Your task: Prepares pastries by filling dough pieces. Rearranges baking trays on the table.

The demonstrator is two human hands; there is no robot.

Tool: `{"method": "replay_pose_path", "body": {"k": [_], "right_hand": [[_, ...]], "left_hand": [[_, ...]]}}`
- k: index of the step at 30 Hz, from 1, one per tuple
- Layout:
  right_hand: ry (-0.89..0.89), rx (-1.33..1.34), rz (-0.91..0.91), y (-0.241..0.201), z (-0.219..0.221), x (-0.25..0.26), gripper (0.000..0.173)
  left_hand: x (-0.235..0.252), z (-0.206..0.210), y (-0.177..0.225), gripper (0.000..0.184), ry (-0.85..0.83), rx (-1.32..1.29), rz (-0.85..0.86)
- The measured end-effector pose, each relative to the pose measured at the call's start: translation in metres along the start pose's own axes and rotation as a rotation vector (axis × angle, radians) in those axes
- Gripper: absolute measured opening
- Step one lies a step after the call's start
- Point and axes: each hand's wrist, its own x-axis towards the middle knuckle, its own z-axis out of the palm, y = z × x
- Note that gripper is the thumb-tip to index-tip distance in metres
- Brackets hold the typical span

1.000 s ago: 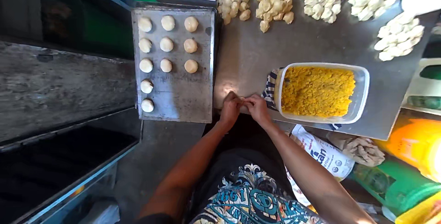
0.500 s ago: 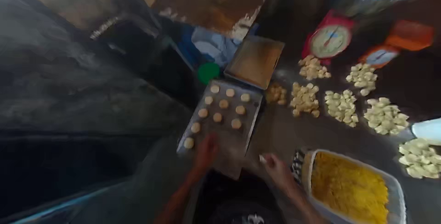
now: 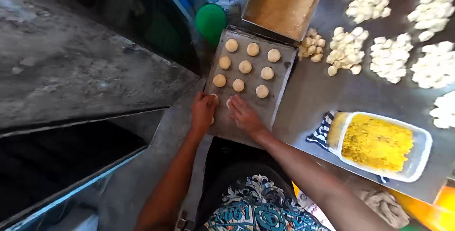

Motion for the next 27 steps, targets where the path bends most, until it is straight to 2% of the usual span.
{"method": "replay_pose_path", "body": {"k": [2, 4, 5, 7, 9, 13, 15, 17, 19, 21, 23, 25, 27], "right_hand": [[-0.064, -0.076, 0.019, -0.002, 0.003, -0.005, 0.053], [-0.152, 0.077, 0.105, -0.005, -0.018, 0.000, 0.050], [-0.135, 0.226, 0.183, -0.003, -0.033, 0.005, 0.044], [0.046, 0.367, 0.362, 0.018, -0.074, 0.013, 0.033], [0.243, 0.330, 0.548, 0.069, -0.116, 0.016, 0.028], [0.532, 0.593, 1.221, 0.212, -0.173, 0.026, 0.040], [0.520, 0.494, 1.388, 0.280, -0.173, 0.035, 0.050], [0.446, 0.348, 1.364, 0.315, -0.169, 0.043, 0.043], [0.444, 0.338, 1.198, 0.310, -0.178, 0.043, 0.031], [0.430, 0.366, 0.941, 0.271, -0.205, 0.023, 0.028], [0.325, 0.449, 0.739, 0.214, -0.229, -0.021, 0.024], [0.239, 0.606, 0.686, 0.163, -0.238, -0.082, 0.018], [0.261, 0.783, 0.744, 0.139, -0.244, -0.134, 0.022]], "left_hand": [[0.004, 0.008, -0.001, 0.025, -0.029, -0.001, 0.004], [0.003, 0.013, -0.003, 0.025, -0.027, -0.025, 0.004], [0.003, 0.013, -0.003, 0.024, -0.030, -0.032, 0.000], [0.002, 0.009, 0.000, 0.025, -0.029, -0.039, -0.003], [-0.005, 0.006, 0.003, 0.030, 0.043, -0.077, 0.045], [-0.031, 0.003, 0.023, 0.030, 0.224, -0.120, 0.101], [-0.040, 0.012, 0.048, 0.026, 0.290, -0.144, 0.128], [-0.053, 0.031, 0.085, 0.024, 0.300, -0.198, 0.146], [-0.060, 0.056, 0.129, 0.024, 0.278, -0.276, 0.148], [-0.060, 0.084, 0.176, 0.026, 0.224, -0.406, 0.122], [-0.053, 0.116, 0.218, 0.037, 0.140, -0.531, 0.062], [-0.048, 0.153, 0.248, 0.048, -0.012, -0.642, 0.013], [-0.048, 0.188, 0.273, 0.033, -0.144, -0.727, 0.036]]}}
